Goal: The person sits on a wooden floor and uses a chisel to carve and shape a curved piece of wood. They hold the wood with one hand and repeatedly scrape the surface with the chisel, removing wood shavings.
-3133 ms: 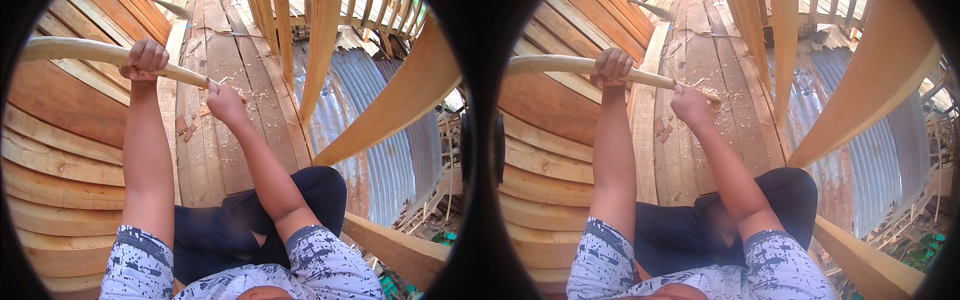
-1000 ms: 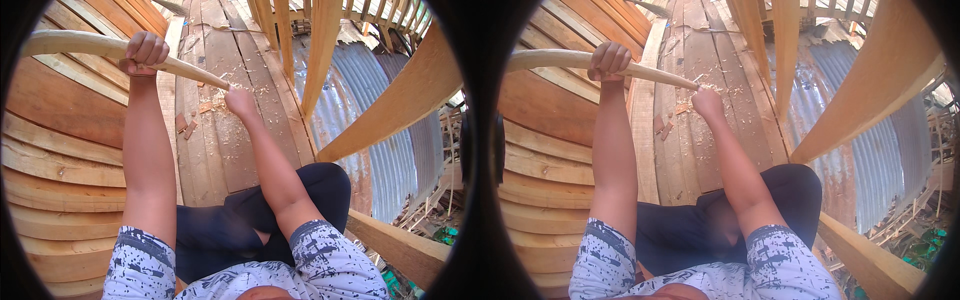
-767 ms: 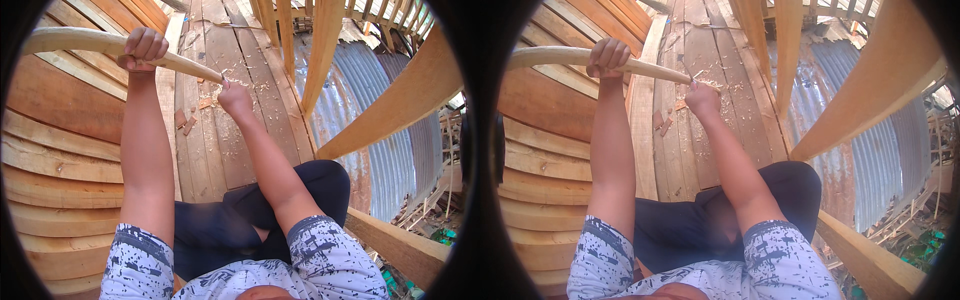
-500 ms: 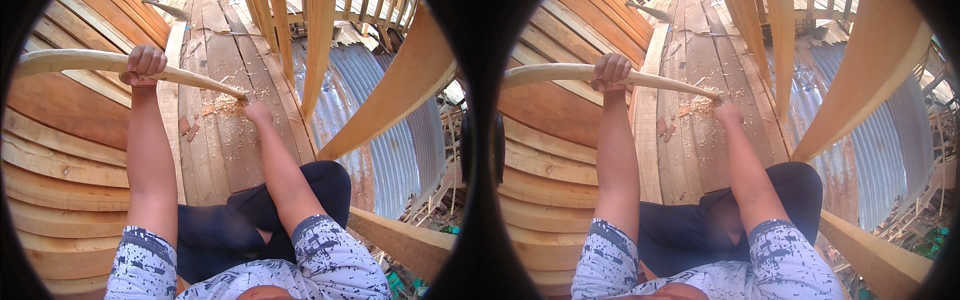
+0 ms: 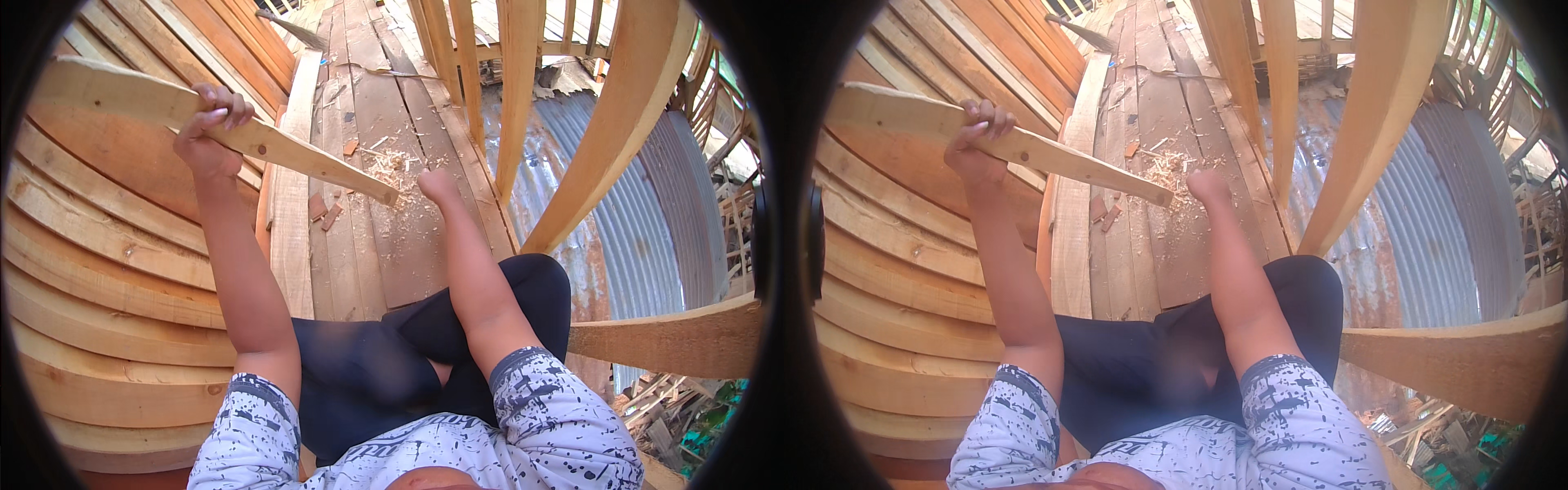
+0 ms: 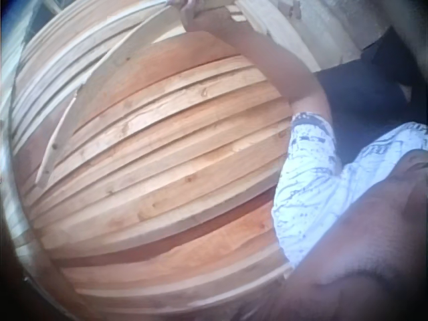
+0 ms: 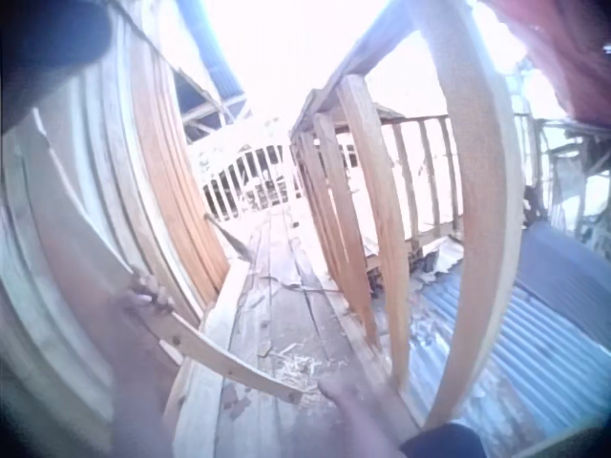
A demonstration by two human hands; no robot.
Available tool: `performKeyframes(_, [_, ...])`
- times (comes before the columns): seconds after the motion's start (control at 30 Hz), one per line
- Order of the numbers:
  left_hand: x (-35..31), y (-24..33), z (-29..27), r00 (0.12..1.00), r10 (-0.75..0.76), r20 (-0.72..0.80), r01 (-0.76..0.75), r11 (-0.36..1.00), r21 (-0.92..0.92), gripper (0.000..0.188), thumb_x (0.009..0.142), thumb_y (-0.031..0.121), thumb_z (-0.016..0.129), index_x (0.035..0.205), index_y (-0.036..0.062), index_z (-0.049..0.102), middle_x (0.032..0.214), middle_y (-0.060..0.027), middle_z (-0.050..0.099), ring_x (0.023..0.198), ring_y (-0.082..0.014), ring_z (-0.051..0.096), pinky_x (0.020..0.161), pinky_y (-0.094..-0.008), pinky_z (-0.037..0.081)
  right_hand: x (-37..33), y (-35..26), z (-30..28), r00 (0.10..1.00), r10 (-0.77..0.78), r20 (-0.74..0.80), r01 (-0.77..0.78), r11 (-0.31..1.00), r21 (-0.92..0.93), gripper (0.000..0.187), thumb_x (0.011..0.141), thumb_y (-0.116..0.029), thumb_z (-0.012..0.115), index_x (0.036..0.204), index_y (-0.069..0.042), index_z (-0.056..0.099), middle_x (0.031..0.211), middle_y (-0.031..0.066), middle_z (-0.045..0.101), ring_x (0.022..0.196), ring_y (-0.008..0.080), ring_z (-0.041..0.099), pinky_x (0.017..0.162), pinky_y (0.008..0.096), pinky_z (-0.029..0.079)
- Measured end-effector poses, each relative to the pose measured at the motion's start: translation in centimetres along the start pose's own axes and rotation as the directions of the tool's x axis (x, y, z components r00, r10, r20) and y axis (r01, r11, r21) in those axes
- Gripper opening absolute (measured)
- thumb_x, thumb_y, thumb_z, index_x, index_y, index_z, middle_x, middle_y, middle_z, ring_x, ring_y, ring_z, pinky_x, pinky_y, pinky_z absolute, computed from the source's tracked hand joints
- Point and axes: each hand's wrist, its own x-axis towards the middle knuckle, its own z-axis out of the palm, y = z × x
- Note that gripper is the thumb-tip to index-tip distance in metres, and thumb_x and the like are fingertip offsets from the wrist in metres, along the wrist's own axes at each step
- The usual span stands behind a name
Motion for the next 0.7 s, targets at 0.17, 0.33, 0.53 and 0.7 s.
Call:
performKeyframes(0.17, [-1.9,1.9,0.7,0.997,-0.047,-0.069,0.052,0.995,0.085,0.02,0.073,0.006,0.056,0.092,0.007,0.053,0.067,-0.001,0.039,0.059,-0.0133,0.039,0.064,-0.0293,0.035,-0.1,0.7,-1.1,0.999,-0.047,-0.018,0.046,0.999,-0.014,0.055,0.093,-0.038,0.05,0.115,0.01,0.064,0.12,0.0344,0.061,0.119,0.0466,0.057,0.101,0.0477,0.045])
performKeyframes(0.33, [-5.8,-2.3,-5.7,0.964,-0.071,-0.256,0.104,0.987,0.12,0.013,0.077,0.006,0.055,0.09,0.0044,0.055,0.068,-0.0002,0.04,0.06,-0.0111,0.038,0.064,-0.0259,0.036,-1.0,-2.5,-0.1,0.993,-0.041,0.109,0.045,0.998,-0.041,0.054,0.097,-0.037,0.045,0.119,0.009,0.061,0.123,0.0292,0.058,0.116,0.0417,0.055,0.099,0.0474,0.043])
performKeyframes(0.53, [-6.1,-3.3,-7.6,0.978,-0.1,-0.184,0.123,0.985,0.121,0.011,0.079,0.006,0.055,0.089,0.0027,0.055,0.069,-0.001,0.042,0.062,-0.0108,0.039,0.065,-0.0258,0.037,-3.1,-6.3,-0.2,0.933,-0.248,0.26,0.297,0.94,-0.168,0.05,0.1,-0.037,0.045,0.089,0.009,0.06,0.071,0.0174,0.062,0.056,0.0262,0.061,0.053,0.043,0.048])
performKeyframes(0.7, [-9.9,-1.1,-8.0,0.976,-0.013,-0.219,0.044,0.99,0.136,0.01,0.079,0.008,0.055,0.088,0.0046,0.054,0.069,-0.0019,0.042,0.064,-0.0119,0.04,0.068,-0.0278,0.036,-4.9,-6.3,0.1,0.83,-0.218,0.513,0.485,0.737,-0.471,0.032,0.088,-0.025,0.058,0.102,0.001,0.072,0.101,0.0231,0.071,0.091,0.0368,0.069,0.079,0.0451,0.054])
